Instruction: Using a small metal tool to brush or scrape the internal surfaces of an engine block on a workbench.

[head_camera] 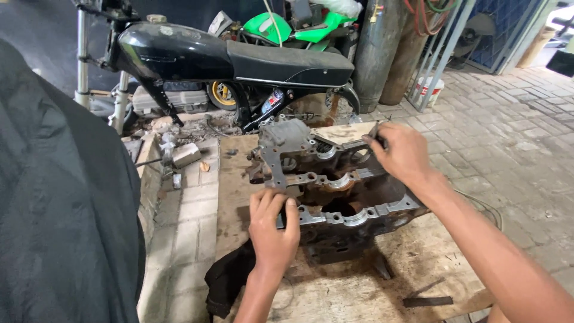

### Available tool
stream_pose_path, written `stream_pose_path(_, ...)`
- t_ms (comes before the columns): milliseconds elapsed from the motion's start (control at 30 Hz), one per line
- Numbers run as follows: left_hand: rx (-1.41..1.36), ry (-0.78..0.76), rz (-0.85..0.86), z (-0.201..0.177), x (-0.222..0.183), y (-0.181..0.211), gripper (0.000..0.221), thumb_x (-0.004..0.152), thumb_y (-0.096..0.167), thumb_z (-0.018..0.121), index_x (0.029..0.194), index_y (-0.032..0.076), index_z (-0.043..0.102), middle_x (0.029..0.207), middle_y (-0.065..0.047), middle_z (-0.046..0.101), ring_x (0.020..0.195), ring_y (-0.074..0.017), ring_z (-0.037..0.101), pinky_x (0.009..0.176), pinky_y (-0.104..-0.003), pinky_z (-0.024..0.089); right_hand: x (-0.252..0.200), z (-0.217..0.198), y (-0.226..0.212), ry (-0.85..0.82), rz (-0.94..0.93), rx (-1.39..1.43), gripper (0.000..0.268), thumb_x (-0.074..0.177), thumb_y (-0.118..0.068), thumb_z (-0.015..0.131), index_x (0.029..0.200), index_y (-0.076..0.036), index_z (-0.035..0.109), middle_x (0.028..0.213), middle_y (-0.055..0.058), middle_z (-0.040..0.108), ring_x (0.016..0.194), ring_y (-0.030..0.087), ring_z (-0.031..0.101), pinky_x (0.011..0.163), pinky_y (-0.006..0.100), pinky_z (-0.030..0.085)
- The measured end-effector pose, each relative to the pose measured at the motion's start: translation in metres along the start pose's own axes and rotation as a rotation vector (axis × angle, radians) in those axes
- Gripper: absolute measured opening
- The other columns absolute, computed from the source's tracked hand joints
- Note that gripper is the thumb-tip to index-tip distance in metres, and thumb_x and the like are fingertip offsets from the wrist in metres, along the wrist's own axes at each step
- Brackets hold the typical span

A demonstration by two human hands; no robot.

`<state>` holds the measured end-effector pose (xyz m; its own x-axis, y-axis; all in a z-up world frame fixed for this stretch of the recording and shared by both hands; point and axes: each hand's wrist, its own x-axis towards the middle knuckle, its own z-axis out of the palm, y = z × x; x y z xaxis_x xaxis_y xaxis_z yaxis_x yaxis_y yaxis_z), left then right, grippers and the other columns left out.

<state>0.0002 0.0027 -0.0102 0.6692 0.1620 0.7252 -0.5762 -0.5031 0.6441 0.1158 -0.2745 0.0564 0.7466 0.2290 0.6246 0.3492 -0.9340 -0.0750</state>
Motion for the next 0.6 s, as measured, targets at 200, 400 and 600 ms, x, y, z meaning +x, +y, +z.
stream_pose_path(200,0.011,-0.009,-0.008,0.0,-0.001,0.001,0.025,0.099,0.019,0.054,0.084,0.006,0.069,0.088,-0.003,0.068,0.1,-0.0239,0.053,0.082,-0.038,0.047,0.001,0.007,0.003,-0.053,0.041,-0.018,0.035,0.103,-0.027,0.067,0.074,-0.008,0.069,0.074,0.004,0.073,0.059,0.021,0.068,0.046,0.035,0.058)
stream_pose_path(400,0.027,0.005,0.006,0.004,-0.002,-0.007,0.025,0.099,0.018,0.054,0.086,0.005,0.072,0.086,-0.006,0.069,0.098,-0.0246,0.053,0.083,-0.04,0.046,0.003,0.001,-0.001,-0.181,0.167,-0.001,0.036,0.101,-0.034,0.067,0.076,-0.008,0.068,0.068,0.01,0.069,0.058,0.032,0.065,0.05,0.046,0.049)
stream_pose_path(600,0.012,0.006,-0.02,0.002,0.001,0.005,0.024,0.097,0.013,0.055,0.081,0.006,0.073,0.086,-0.003,0.07,0.098,-0.0219,0.052,0.082,-0.036,0.045,-0.005,-0.012,0.001,0.233,-0.117,0.026,0.01,0.1,-0.01,0.062,0.095,-0.005,0.07,0.093,0.001,0.068,0.076,0.022,0.068,0.045,0.038,0.053)
